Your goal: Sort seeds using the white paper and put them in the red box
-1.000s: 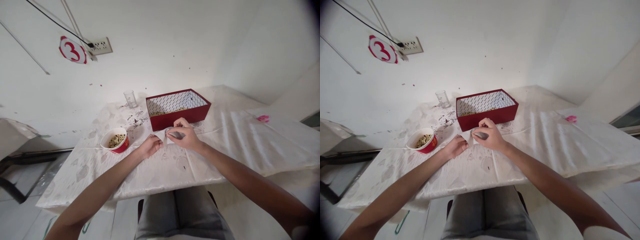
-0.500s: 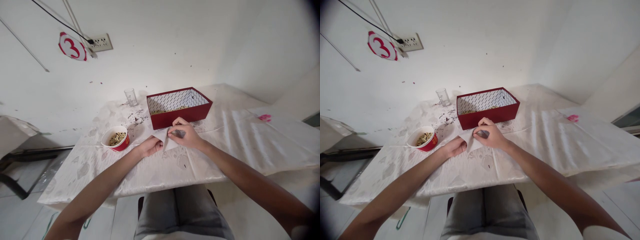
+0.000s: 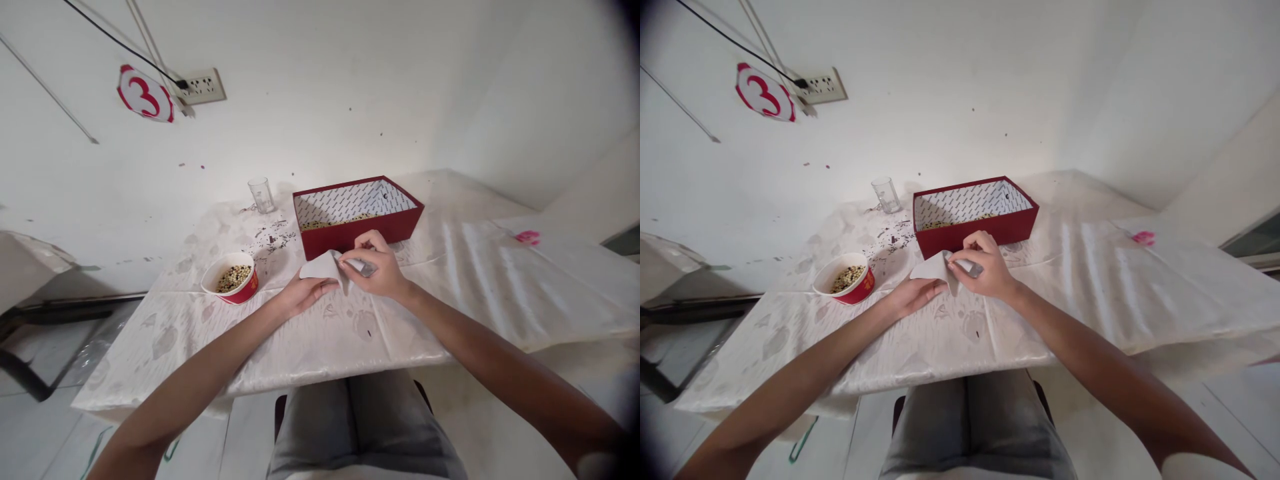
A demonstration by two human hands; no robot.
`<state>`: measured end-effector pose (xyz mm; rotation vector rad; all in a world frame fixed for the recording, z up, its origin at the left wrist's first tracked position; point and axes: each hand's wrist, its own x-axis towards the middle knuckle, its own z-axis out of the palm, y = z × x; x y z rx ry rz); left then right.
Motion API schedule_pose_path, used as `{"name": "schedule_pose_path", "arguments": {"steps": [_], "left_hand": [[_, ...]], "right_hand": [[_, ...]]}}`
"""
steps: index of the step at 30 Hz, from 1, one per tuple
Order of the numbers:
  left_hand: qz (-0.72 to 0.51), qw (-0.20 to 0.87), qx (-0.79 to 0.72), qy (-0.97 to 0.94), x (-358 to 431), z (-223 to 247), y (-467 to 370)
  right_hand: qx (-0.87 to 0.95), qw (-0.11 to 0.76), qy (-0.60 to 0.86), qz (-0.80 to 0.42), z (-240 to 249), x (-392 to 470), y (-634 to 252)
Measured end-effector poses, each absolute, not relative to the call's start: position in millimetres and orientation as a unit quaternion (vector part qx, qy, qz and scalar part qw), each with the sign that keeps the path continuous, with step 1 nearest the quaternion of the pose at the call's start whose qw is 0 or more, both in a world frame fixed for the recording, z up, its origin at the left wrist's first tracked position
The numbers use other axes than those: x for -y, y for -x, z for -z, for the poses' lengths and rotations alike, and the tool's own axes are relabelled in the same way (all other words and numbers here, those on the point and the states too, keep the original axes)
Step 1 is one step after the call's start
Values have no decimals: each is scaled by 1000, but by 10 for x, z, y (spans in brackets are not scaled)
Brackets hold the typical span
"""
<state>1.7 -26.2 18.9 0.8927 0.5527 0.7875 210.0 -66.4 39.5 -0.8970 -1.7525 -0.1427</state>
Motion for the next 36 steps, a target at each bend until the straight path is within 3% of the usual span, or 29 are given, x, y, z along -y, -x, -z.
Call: {"name": "schedule_pose_path", "arguments": {"steps": [10, 19, 24, 36], "left_hand": [[-394, 766, -288, -418, 259, -141, -82], [-362, 804, -265, -391, 233, -187, -49], [-423, 789, -259, -364, 189, -207, -33], [-425, 797, -237, -358, 243, -289, -37]], "right_hand": [[767, 514, 381, 45, -359, 650, -2085], [713, 594, 368, 63, -464, 731, -2091], [667, 624, 397, 85, -486, 721, -2100], [710, 605, 348, 95, -451, 743, -2064]]}}
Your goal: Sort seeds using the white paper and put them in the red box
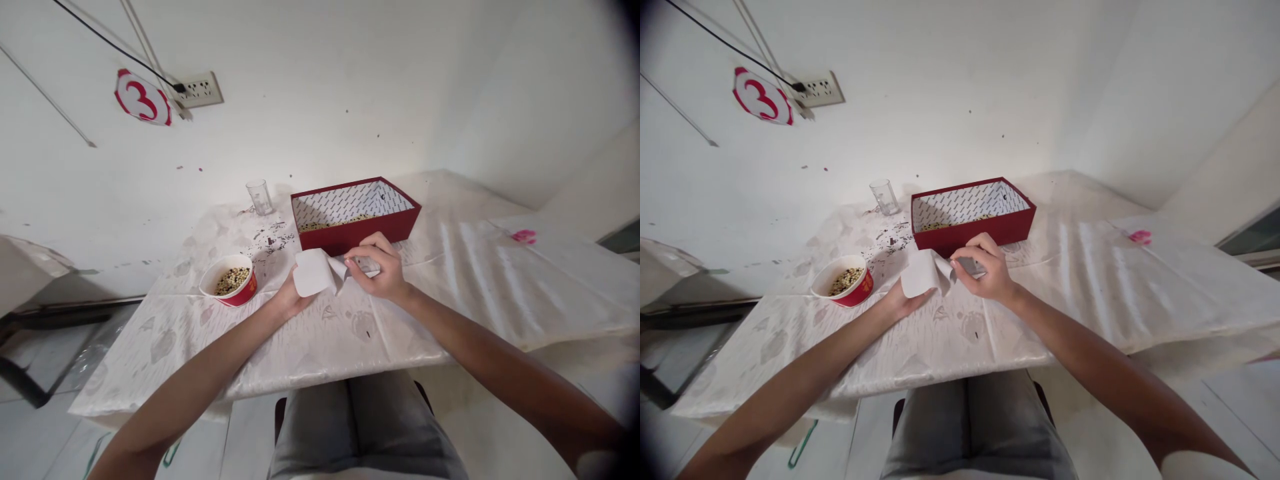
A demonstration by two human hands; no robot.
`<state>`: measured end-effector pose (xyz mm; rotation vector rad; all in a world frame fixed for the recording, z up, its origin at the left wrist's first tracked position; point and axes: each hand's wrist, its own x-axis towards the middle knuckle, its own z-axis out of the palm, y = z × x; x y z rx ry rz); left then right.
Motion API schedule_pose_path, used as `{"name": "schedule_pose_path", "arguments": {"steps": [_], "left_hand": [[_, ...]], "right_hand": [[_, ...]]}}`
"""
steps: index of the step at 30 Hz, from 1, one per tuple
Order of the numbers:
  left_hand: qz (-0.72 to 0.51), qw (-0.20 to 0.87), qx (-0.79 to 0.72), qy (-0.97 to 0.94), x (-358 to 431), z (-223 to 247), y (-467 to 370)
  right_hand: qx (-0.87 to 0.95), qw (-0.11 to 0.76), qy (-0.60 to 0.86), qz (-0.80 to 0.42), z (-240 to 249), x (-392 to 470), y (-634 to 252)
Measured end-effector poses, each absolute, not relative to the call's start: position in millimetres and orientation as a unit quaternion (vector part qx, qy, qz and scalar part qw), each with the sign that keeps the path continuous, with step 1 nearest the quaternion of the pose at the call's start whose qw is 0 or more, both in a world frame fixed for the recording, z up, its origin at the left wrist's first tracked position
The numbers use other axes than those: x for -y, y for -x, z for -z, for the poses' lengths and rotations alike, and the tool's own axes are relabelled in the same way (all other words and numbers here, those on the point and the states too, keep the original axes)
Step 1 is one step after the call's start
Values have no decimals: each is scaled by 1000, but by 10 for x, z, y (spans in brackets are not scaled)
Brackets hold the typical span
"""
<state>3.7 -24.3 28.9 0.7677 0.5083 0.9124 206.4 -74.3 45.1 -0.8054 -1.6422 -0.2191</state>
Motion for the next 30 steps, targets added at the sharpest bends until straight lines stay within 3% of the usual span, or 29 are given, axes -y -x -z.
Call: {"name": "schedule_pose_path", "arguments": {"steps": [8, 23, 30], "left_hand": [[-411, 789, -241, -389, 199, -151, -38], [-415, 766, -272, -408, 250, -90, -86], [-353, 776, -277, -443, 267, -97, -92]], "right_hand": [[715, 603, 335, 115, -447, 762, -2053], [756, 491, 422, 101, -406, 691, -2028], [763, 478, 429, 71, -352, 668, -2019]]}}
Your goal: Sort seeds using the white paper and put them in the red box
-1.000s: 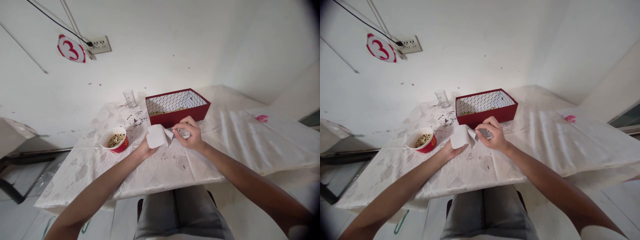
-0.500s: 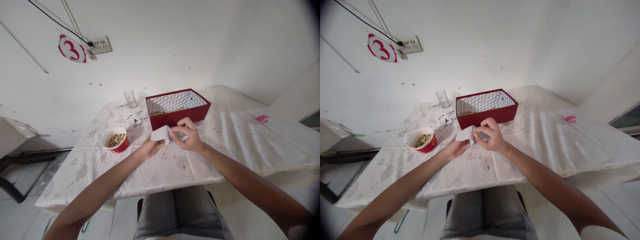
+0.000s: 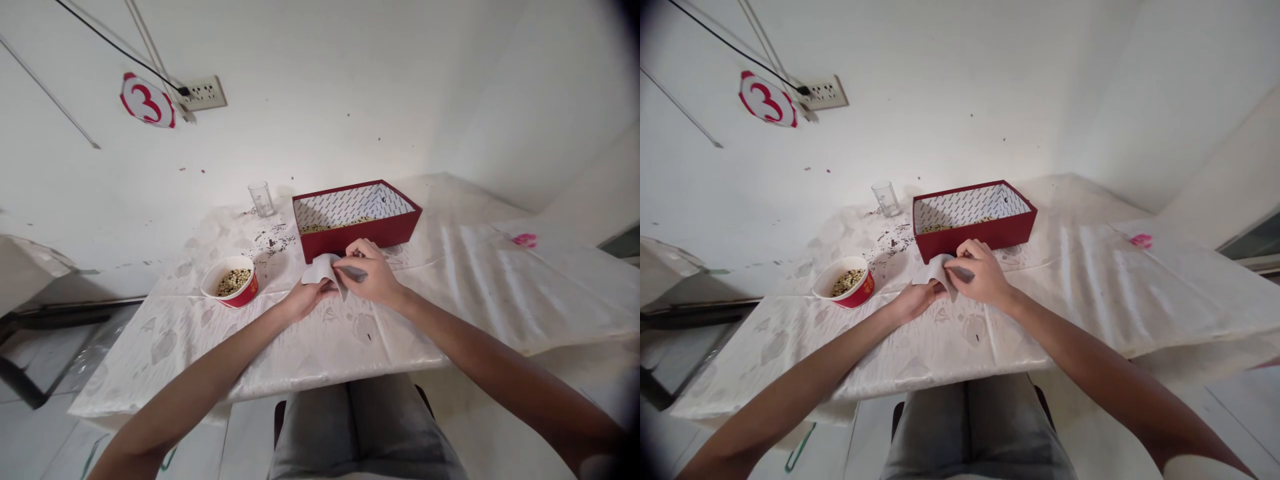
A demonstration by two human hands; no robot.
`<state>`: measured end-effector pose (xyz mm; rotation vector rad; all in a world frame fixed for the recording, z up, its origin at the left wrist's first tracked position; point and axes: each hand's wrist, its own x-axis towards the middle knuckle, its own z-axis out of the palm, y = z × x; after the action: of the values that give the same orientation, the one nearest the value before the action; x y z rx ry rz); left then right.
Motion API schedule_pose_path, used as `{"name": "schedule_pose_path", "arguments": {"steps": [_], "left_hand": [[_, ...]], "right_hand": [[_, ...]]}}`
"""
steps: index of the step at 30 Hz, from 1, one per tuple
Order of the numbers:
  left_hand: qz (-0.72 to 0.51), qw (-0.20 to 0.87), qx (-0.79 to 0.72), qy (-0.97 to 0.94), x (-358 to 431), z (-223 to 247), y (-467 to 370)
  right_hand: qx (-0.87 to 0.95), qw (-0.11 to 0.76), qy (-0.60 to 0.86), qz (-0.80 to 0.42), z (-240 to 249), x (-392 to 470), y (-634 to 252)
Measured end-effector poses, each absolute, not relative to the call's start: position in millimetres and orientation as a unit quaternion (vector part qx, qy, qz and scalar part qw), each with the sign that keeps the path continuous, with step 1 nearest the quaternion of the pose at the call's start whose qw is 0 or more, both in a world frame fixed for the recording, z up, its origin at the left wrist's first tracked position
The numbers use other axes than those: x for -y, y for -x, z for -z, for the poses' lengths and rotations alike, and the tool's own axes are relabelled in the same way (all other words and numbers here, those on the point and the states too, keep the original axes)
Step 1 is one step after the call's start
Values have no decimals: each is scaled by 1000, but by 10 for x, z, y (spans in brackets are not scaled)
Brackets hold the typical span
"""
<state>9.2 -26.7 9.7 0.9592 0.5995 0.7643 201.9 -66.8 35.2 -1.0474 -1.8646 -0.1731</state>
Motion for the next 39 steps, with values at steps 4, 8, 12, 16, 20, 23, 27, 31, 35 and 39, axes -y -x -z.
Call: {"name": "schedule_pose_path", "arguments": {"steps": [4, 8, 12, 16, 20, 23, 27, 31, 35, 39], "left_hand": [[-305, 816, -237, -430, 241, -91, -56], [-306, 827, -212, -421, 215, -86, -19], [-286, 832, -193, -435, 207, -93, 3], [-290, 829, -191, -437, 229, -106, -10], [-316, 816, -238, -421, 248, -104, -32], [-326, 799, -277, -423, 258, -81, -41], [-338, 773, -301, -445, 284, -42, -64], [-343, 777, -274, -451, 311, -61, -97], [-339, 796, -247, -436, 302, -141, -94], [-342, 808, -212, -430, 265, -191, -53]], "right_hand": [[763, 488, 420, 62, -355, 660, -2011], [747, 514, 415, 72, -376, 657, -2009], [739, 524, 416, 79, -389, 656, -2017], [743, 515, 418, 86, -402, 666, -2024], [750, 504, 422, 77, -400, 679, -2019], [757, 498, 418, 59, -373, 681, -1999], [777, 495, 388, 24, -341, 686, -1958], [766, 523, 374, 4, -377, 713, -1950], [731, 572, 371, 38, -437, 735, -1995], [740, 558, 369, 72, -440, 727, -2022]]}}
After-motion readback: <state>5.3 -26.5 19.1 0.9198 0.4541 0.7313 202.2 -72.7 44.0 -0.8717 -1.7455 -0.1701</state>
